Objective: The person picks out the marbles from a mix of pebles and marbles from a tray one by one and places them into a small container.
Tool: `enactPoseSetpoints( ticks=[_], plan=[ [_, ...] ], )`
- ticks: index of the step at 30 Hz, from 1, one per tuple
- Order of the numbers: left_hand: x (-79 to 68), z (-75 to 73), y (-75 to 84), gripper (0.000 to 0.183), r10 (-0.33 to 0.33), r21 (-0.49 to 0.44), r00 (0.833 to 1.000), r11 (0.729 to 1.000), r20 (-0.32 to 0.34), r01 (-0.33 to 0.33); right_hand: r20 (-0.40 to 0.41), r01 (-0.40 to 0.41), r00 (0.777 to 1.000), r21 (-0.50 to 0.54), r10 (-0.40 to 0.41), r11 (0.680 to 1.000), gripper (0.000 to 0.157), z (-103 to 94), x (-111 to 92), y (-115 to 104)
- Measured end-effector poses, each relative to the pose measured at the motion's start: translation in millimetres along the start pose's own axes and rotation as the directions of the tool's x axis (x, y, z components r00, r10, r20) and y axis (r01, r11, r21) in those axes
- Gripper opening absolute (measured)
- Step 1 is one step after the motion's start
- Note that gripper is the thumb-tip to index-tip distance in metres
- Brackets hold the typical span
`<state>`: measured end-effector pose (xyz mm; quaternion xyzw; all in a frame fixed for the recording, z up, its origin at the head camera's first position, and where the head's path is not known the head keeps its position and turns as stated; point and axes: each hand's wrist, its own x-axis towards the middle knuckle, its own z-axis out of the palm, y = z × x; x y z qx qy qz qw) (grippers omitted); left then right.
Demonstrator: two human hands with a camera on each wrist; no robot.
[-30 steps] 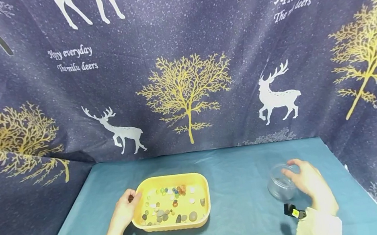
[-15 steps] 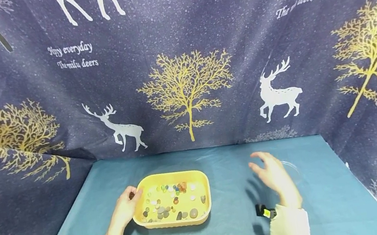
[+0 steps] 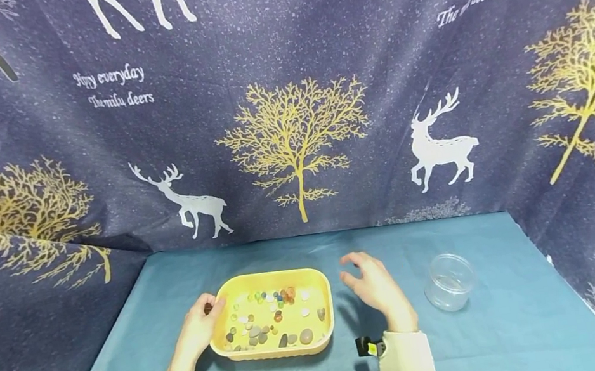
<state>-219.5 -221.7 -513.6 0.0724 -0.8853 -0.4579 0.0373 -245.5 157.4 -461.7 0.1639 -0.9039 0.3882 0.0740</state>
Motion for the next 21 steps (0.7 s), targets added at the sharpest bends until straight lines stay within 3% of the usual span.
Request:
enactPoseSetpoints(
  ticks=[7, 15, 21],
  plan=[
    [-0.2, 0.1, -0.5, 0.020, 0.004, 0.002, 1.000, 1.000, -0.001, -0.004, 0.064, -0.028, 0.998, 0.038, 0.025, 0.999, 0.020, 26.5, 7.7, -14.7],
    [-0.1, -0.1, -1.6, 0.020, 0.011, 0.003, 1.000, 1.000, -0.007, -0.010, 0.128, 0.142, 0.983, -0.065, -0.133, 0.988, 0.022, 51.3, 17.6, -30.4],
    [0.4, -0.1, -1.5, 0.021, 0.022, 0.001, 1.000, 1.000, -0.011, -0.022, 0.148, 0.184, 0.975, -0.123, -0.166, 0.975, 0.023, 62.6, 19.6, -43.2]
  ],
)
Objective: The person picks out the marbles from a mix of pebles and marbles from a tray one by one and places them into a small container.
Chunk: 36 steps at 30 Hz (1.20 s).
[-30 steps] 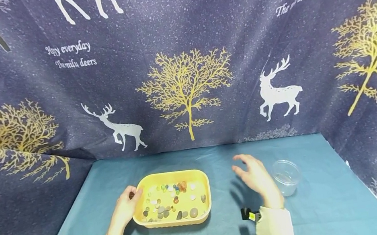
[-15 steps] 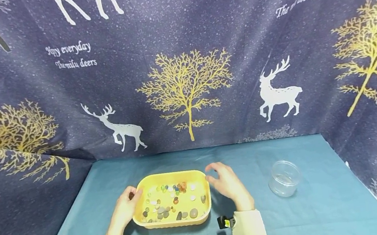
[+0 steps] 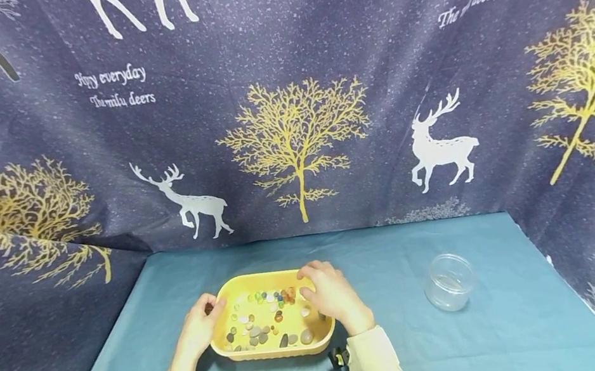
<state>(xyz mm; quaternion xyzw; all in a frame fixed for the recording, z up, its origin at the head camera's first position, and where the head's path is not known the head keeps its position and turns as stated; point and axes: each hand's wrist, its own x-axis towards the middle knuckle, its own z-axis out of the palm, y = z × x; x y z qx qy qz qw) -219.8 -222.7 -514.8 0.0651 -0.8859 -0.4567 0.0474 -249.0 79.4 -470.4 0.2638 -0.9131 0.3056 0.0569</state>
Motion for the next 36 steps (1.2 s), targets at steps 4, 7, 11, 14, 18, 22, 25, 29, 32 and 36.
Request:
enactPoseSetpoints(
  ticks=[4, 7, 11, 14, 18, 22, 25, 29, 32, 36],
  plan=[
    [-0.2, -0.3, -0.4, 0.023, 0.001, 0.005, 1.000, 1.000, -0.001, -0.001, -0.030, 0.044, 0.999, -0.014, -0.044, 0.999, 0.020, 4.9, 2.5, -8.1],
    [0.0, -0.4, -1.3, 0.023, -0.002, 0.010, 1.000, 1.000, -0.004, 0.002, -0.038, 0.101, 0.994, -0.011, -0.102, 0.995, 0.018, 8.4, 5.5, -12.2],
    [0.6, -0.5, -3.2, 0.022, -0.002, 0.019, 1.000, 1.000, -0.014, 0.002, -0.012, 0.152, 0.988, -0.001, -0.152, 0.988, 0.015, 12.2, 10.2, -15.0],
    [0.7, -0.8, -3.3, 0.022, -0.003, 0.023, 1.000, 1.000, -0.013, 0.004, 0.035, 0.136, 0.990, -0.014, -0.135, 0.991, 0.012, 15.2, 14.3, -15.3],
    [1.0, -0.3, -2.2, 0.022, -0.009, 0.020, 1.000, 1.000, -0.008, 0.009, 0.119, 0.067, 0.991, -0.043, -0.062, 0.997, 0.012, 22.2, 19.3, -15.3],
    [1.7, 0.7, -2.1, 0.022, -0.011, 0.013, 1.000, 1.000, -0.008, 0.011, 0.188, -0.039, 0.981, -0.059, 0.050, 0.997, 0.015, 30.6, 22.5, -16.9],
    [2.2, 1.1, -2.5, 0.023, -0.014, 0.008, 1.000, 1.000, -0.007, 0.014, 0.217, -0.114, 0.968, -0.079, 0.129, 0.990, 0.023, 36.4, 24.1, -18.3],
    [1.6, 1.2, -2.0, 0.022, -0.008, 0.006, 1.000, 1.000, -0.007, 0.009, 0.203, -0.158, 0.963, -0.106, 0.177, 0.982, 0.029, 40.8, 25.5, -18.5],
    [1.4, 1.3, -1.9, 0.022, -0.002, -0.001, 1.000, 1.000, -0.002, 0.002, 0.188, -0.162, 0.965, -0.121, 0.183, 0.979, 0.029, 41.7, 26.3, -17.7],
    [2.0, 0.5, -2.0, 0.023, -0.004, -0.001, 1.000, 1.000, 0.002, 0.004, 0.196, -0.147, 0.966, -0.131, 0.171, 0.980, 0.027, 43.2, 28.3, -16.8]
  ],
)
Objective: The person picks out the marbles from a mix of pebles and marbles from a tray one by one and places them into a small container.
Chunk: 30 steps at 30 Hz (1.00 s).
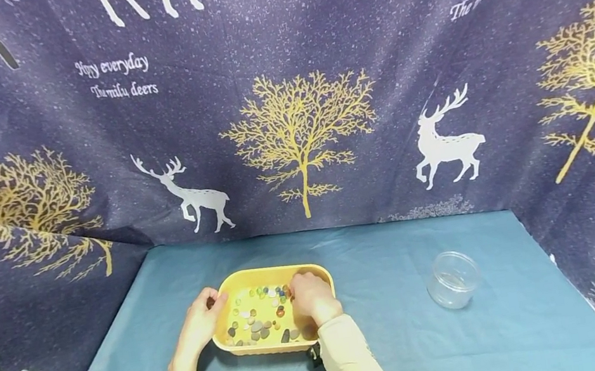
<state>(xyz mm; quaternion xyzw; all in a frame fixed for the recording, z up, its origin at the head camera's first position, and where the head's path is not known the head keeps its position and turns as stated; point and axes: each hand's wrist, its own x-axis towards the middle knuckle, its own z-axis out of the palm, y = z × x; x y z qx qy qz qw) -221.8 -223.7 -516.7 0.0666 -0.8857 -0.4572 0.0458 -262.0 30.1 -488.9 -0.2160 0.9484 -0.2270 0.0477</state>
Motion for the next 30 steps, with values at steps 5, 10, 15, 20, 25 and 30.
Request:
enactPoseSetpoints(
  ticks=[5, 10, 15, 20, 25, 30],
  plan=[
    [0.3, -2.7, 2.4, 0.023, -0.005, 0.009, 1.000, 1.000, -0.002, 0.005, 0.006, 0.011, 1.000, -0.029, -0.010, 1.000, 0.025, 2.0, 3.8, 0.3],
    [-1.5, -4.7, 2.4, 0.023, -0.010, 0.013, 1.000, 1.000, -0.009, 0.010, 0.019, 0.012, 1.000, -0.032, -0.012, 0.999, 0.026, 3.5, 4.3, -0.6],
    [-1.3, -3.0, 2.2, 0.021, -0.023, 0.021, 1.000, 0.999, -0.009, 0.024, 0.015, 0.012, 1.000, -0.030, -0.011, 0.999, 0.027, 0.7, 2.1, -2.2],
    [-0.8, -0.8, 3.1, 0.021, -0.027, 0.017, 1.000, 0.999, -0.005, 0.027, -0.002, 0.056, 0.998, 0.022, -0.056, 0.998, 0.021, -7.3, -3.0, -3.8],
    [0.5, 0.2, 3.3, 0.020, -0.029, 0.012, 1.000, 0.999, -0.003, 0.029, -0.065, 0.188, 0.981, 0.053, -0.184, 0.981, 0.004, -20.0, -10.5, -4.2],
    [-0.6, 0.3, 2.4, 0.021, -0.023, 0.014, 1.000, 1.000, -0.007, 0.023, -0.103, 0.289, 0.954, 0.062, -0.282, 0.955, 0.005, -31.6, -18.4, -0.2]
  ],
)
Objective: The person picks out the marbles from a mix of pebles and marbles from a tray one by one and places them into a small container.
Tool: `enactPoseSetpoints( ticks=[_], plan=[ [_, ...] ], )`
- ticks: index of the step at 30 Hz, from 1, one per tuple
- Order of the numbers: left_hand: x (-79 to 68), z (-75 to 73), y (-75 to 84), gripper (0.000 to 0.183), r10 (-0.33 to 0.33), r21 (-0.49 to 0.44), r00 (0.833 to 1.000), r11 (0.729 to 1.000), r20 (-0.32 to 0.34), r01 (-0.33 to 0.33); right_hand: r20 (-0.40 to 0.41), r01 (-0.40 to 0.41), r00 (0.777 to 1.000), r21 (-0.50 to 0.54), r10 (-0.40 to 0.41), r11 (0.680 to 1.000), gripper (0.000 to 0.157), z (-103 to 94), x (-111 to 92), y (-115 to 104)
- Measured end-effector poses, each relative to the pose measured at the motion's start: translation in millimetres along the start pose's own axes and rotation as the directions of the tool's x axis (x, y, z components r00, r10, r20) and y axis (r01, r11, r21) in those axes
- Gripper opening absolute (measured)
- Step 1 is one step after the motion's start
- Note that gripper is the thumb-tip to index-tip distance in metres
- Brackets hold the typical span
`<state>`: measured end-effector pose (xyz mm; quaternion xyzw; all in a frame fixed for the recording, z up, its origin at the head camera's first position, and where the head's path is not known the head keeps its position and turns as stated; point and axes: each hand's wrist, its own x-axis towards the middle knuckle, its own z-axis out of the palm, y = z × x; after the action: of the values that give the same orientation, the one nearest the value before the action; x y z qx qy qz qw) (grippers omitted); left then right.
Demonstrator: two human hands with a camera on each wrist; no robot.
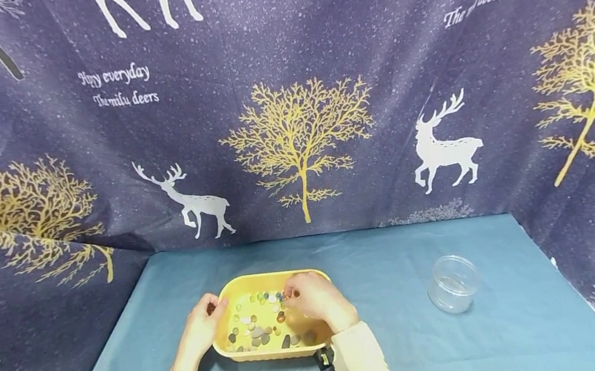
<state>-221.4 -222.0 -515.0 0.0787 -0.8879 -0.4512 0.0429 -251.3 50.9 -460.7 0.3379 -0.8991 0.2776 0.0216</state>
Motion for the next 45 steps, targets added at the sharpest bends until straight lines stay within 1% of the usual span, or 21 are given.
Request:
enactPoseSetpoints(
  ticks=[4, 7, 11, 15, 18, 21, 27, 31, 35, 41, 45],
  plan=[
    [-1.8, -0.7, -1.5, 0.022, 0.012, -0.002, 1.000, 1.000, -0.009, -0.012, -0.020, 0.038, 0.999, 0.018, -0.038, 0.999, 0.001, -12.2, -8.0, -0.3],
    [-2.7, -1.3, -2.1, 0.022, 0.018, -0.005, 1.000, 1.000, -0.013, -0.018, -0.045, 0.039, 0.998, 0.018, -0.038, 0.999, 0.001, -21.6, -15.3, -0.3],
    [-1.8, -0.7, -2.3, 0.021, 0.015, 0.005, 1.000, 1.000, -0.013, -0.015, -0.086, 0.041, 0.996, 0.030, -0.038, 0.999, 0.005, -35.0, -28.8, 1.2],
    [-0.6, 0.1, -1.3, 0.021, 0.016, 0.010, 1.000, 1.000, -0.012, -0.016, -0.136, 0.089, 0.987, 0.030, -0.084, 0.996, 0.004, -48.7, -43.4, 6.2],
    [-0.7, 0.2, -0.1, 0.021, 0.019, 0.006, 1.000, 1.000, -0.010, -0.019, -0.164, 0.103, 0.981, 0.006, -0.101, 0.995, 0.007, -56.2, -53.3, 13.5],
    [-1.3, -1.1, 0.5, 0.021, 0.025, 0.002, 1.000, 1.000, -0.009, -0.025, -0.181, 0.099, 0.978, -0.034, -0.103, 0.995, 0.007, -61.7, -62.3, 21.6],
    [-1.8, -2.1, 1.6, 0.022, 0.022, -0.001, 1.000, 1.000, -0.003, -0.022, -0.240, 0.114, 0.959, -0.157, -0.150, 0.981, 0.012, -72.7, -78.3, 36.9],
    [-2.2, -0.7, 1.6, 0.022, 0.019, 0.000, 1.000, 1.000, -0.003, -0.019, -0.271, 0.088, 0.952, -0.209, -0.145, 0.974, 0.015, -81.8, -88.9, 48.5],
    [-2.8, 0.0, 1.4, 0.022, 0.019, -0.008, 1.000, 1.000, -0.008, -0.019, -0.311, 0.047, 0.943, -0.228, -0.118, 0.972, 0.015, -93.7, -99.0, 61.8],
    [-1.2, 0.9, 0.3, 0.021, 0.018, -0.010, 1.000, 1.000, -0.004, -0.018, -0.380, 0.018, 0.918, -0.236, -0.109, 0.972, 0.017, -112.0, -116.1, 85.2],
    [-0.4, 1.2, 0.2, 0.021, 0.020, -0.006, 1.000, 1.000, -0.011, -0.020, -0.431, -0.033, 0.899, -0.238, -0.075, 0.971, 0.017, -123.4, -129.1, 98.9]
  ],
)
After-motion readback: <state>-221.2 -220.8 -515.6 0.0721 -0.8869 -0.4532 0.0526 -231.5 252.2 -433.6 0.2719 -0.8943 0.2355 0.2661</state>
